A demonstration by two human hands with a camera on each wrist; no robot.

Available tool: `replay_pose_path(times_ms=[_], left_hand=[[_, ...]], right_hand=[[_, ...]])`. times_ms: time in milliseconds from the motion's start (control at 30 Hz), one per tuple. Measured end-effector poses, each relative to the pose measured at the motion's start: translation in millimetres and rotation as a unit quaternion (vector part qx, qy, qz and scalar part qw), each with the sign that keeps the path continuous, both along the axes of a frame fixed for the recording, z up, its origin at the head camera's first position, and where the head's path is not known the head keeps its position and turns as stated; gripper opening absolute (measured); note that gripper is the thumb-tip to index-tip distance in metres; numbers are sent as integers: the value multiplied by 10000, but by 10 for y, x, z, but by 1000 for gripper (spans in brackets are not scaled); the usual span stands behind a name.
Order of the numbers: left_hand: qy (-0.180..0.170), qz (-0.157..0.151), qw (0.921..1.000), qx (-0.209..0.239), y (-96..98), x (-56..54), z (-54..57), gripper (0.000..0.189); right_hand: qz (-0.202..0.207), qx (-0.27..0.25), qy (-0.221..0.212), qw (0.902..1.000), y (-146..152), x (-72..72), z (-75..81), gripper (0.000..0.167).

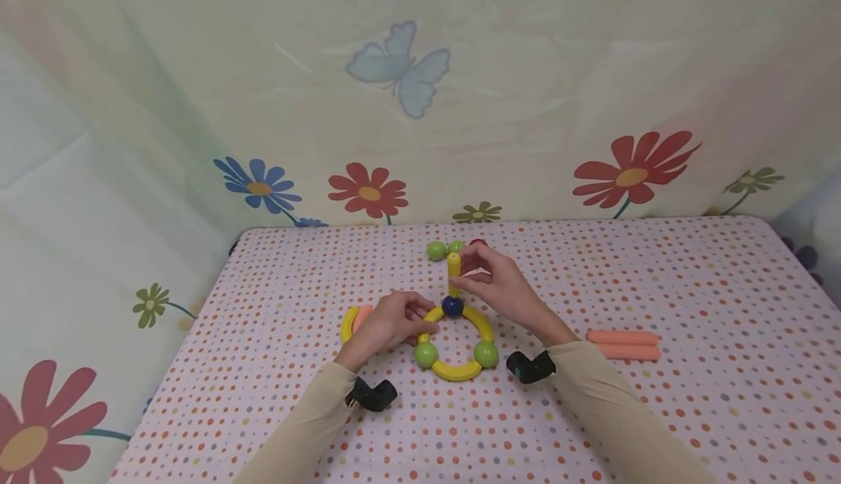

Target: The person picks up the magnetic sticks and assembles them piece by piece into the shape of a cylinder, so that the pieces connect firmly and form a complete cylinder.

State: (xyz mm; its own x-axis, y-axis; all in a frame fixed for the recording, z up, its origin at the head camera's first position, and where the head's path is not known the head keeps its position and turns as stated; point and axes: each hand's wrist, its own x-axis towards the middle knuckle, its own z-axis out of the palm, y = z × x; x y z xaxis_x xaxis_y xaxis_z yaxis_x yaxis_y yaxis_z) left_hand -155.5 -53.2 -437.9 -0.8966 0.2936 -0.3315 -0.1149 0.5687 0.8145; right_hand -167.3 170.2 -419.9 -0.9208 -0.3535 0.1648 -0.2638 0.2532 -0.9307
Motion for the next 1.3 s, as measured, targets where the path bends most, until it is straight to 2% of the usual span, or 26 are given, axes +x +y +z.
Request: replay_pose_path(times_ms=[200, 533, 833, 967, 1133, 1200, 1300], left_hand=[[5, -19, 10000, 60, -10, 3, 1, 26], [23, -48, 9999, 95, -21, 11, 9, 28], [83, -60, 9999, 62, -31, 5, 0, 28], [62, -35, 9999, 99, -33, 4, -3, 29], [56, -44, 9999, 75, -19, 7, -1, 29], [34, -36, 10000, 63, -15, 7, 3, 29], [6, -25, 10000, 80, -14, 9, 6, 30]], right_hand=[[45, 118, -9, 9999, -32, 25, -41, 31], [72, 327, 233, 9992, -76, 47, -29, 31], [111, 545, 677, 9962, -103, 74, -45, 31], [111, 522, 547, 9971, -87, 84, -28, 35], [24, 609, 216, 9979, 111, 133, 14, 40], [-55, 950, 289, 9950, 261, 178, 38, 38], [-210, 1625, 620, 9845, 549, 270, 51, 29]])
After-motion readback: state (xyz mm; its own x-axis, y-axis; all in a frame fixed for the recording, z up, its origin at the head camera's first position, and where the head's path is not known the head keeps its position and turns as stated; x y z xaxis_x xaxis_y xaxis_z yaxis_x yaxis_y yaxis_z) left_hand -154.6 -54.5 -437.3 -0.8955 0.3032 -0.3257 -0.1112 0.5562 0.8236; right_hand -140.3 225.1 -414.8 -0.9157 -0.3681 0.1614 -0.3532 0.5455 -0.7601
